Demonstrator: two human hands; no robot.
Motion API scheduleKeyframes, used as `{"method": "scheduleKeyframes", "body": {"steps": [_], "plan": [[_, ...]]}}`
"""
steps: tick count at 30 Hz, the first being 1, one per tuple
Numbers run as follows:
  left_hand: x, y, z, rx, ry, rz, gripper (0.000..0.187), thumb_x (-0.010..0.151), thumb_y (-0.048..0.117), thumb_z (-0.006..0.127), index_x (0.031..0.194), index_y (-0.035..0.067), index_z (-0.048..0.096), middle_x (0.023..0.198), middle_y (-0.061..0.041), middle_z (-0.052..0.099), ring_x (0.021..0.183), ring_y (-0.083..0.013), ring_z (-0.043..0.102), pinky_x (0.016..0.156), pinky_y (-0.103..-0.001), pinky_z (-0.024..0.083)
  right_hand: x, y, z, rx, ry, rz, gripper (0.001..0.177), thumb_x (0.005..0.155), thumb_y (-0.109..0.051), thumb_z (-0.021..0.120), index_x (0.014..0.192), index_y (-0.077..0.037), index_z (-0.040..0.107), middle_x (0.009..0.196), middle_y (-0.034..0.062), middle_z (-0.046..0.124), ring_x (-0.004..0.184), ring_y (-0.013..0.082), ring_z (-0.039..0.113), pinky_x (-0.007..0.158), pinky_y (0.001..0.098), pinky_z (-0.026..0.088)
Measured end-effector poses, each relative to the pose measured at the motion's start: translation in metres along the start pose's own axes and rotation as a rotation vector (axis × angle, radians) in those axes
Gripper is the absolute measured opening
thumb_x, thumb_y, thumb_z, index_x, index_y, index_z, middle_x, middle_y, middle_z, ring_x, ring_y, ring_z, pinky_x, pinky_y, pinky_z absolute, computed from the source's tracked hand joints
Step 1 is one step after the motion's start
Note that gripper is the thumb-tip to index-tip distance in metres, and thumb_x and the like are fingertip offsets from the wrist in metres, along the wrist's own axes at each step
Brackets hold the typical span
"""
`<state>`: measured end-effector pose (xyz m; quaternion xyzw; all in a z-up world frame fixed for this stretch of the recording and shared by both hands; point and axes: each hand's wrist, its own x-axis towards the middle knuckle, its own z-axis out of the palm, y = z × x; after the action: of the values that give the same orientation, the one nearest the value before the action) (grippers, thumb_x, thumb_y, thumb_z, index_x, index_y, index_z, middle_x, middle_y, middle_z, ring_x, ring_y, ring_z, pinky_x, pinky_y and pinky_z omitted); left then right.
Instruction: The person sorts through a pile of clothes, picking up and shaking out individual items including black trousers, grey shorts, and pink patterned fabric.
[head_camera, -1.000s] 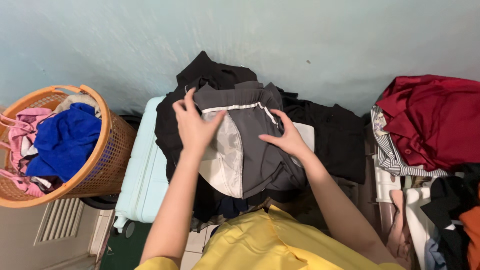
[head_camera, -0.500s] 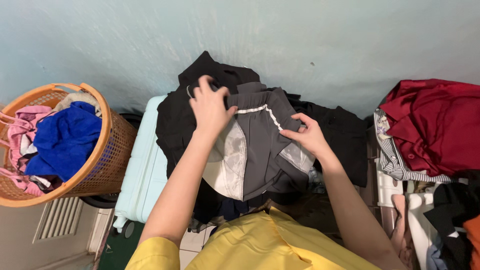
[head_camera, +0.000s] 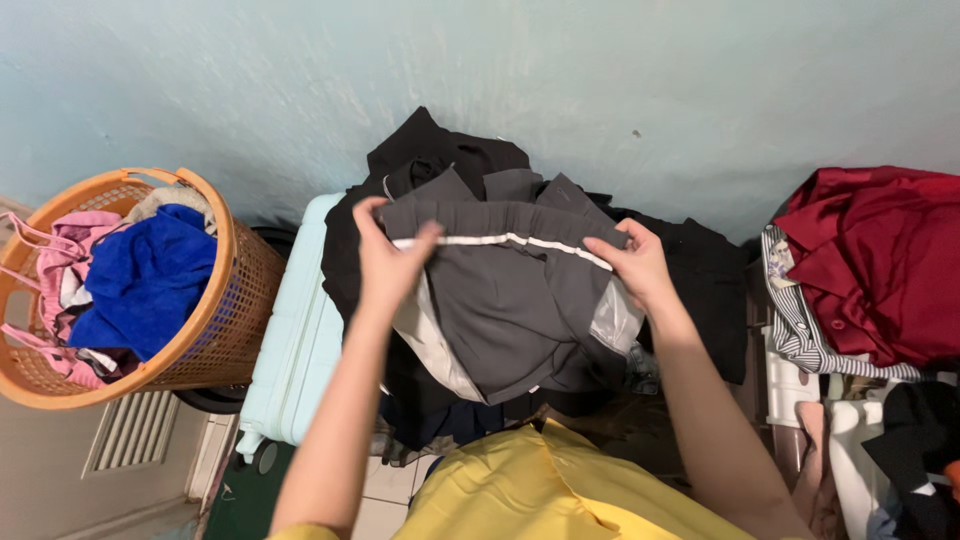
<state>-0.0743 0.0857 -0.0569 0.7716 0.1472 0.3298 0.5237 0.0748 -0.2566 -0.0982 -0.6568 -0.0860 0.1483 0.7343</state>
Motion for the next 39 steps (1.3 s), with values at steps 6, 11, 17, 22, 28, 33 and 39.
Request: {"method": "scheduleKeyframes", "body": {"steps": [6, 11, 17, 22, 28, 33, 39], "plan": [[-0.028, 0.003, 0.029, -0.388, 0.054, -0.264, 0.046, 0.082, 0.018, 0.086, 0.114, -0.006, 0.064, 0.105, -0.009, 0.075, 0.092, -0.0122, 0.068, 0.084, -0.026, 0.055, -0.012, -0.037, 0.053, 0.301, 0.249, 0.043, 0.034, 0.087, 0.001, 0.073, 0.115, -0.006, 0.056, 0.098, 0.0116, 0.071, 0.083, 0.0163, 0.072, 0.069, 0.0309, 0.061], [-0.046, 0.043, 0.069, -0.506, 0.005, -0.402, 0.031, 0.099, 0.023, 0.074, 0.109, -0.006, 0.073, 0.097, -0.005, 0.075, 0.087, -0.0100, 0.064, 0.079, -0.025, 0.051, -0.034, -0.069, 0.107, 0.446, 0.105, -0.013, 0.036, 0.097, -0.006, 0.068, 0.130, 0.002, 0.056, 0.111, 0.0124, 0.072, 0.096, 0.0171, 0.073, 0.081, 0.0292, 0.062], [-0.058, 0.089, 0.100, -0.612, -0.265, -0.033, 0.072, 0.087, 0.022, 0.076, 0.144, 0.001, 0.038, 0.125, -0.008, 0.060, 0.113, -0.0137, 0.058, 0.098, -0.028, 0.048, -0.063, -0.096, 0.142, 0.423, -0.303, 0.030, 0.074, 0.106, -0.054, 0.032, 0.153, 0.002, 0.042, 0.148, 0.0125, 0.060, 0.134, 0.0184, 0.059, 0.114, 0.0292, 0.043], [-0.048, 0.043, 0.108, -0.639, -0.246, -0.165, 0.046, 0.100, 0.024, 0.070, 0.134, -0.004, 0.059, 0.123, -0.010, 0.069, 0.111, -0.0142, 0.063, 0.097, -0.029, 0.050, -0.054, -0.112, 0.111, 0.377, -0.450, 0.019, 0.080, 0.108, -0.054, 0.041, 0.155, 0.011, 0.039, 0.159, 0.0222, 0.049, 0.150, 0.0287, 0.046, 0.125, 0.0381, 0.035], [-0.017, 0.043, 0.100, -0.853, -0.525, -0.170, 0.054, 0.102, 0.011, 0.067, 0.151, -0.004, 0.050, 0.135, -0.013, 0.064, 0.119, -0.0161, 0.061, 0.103, -0.027, 0.050, -0.063, -0.125, 0.109, 0.049, -0.162, 0.053, 0.066, 0.095, -0.020, 0.067, 0.151, -0.014, 0.034, 0.146, 0.0078, 0.056, 0.134, 0.0203, 0.052, 0.104, 0.0401, 0.046], [-0.015, 0.099, 0.085, -0.438, -0.638, 0.249, 0.117, 0.079, 0.010, 0.076, 0.161, 0.004, -0.006, 0.152, -0.023, 0.037, 0.136, -0.0330, 0.049, 0.112, -0.043, 0.026, -0.045, -0.106, 0.118, 0.308, -0.029, 0.057, 0.042, 0.099, -0.009, 0.070, 0.137, 0.003, 0.056, 0.120, 0.0137, 0.068, 0.105, 0.0243, 0.067, 0.085, 0.0373, 0.056], [-0.088, 0.134, 0.085, 0.082, -0.048, 0.418, 0.085, 0.076, 0.023, 0.087, 0.144, 0.010, 0.036, 0.155, -0.023, 0.039, 0.141, -0.0442, 0.046, 0.119, -0.051, 0.033, -0.027, -0.119, 0.100, 0.631, 0.172, 0.156, 0.032, 0.099, -0.008, 0.059, 0.122, 0.013, 0.057, 0.112, 0.0236, 0.069, 0.095, 0.0351, 0.074, 0.082, 0.0490, 0.064]]}}
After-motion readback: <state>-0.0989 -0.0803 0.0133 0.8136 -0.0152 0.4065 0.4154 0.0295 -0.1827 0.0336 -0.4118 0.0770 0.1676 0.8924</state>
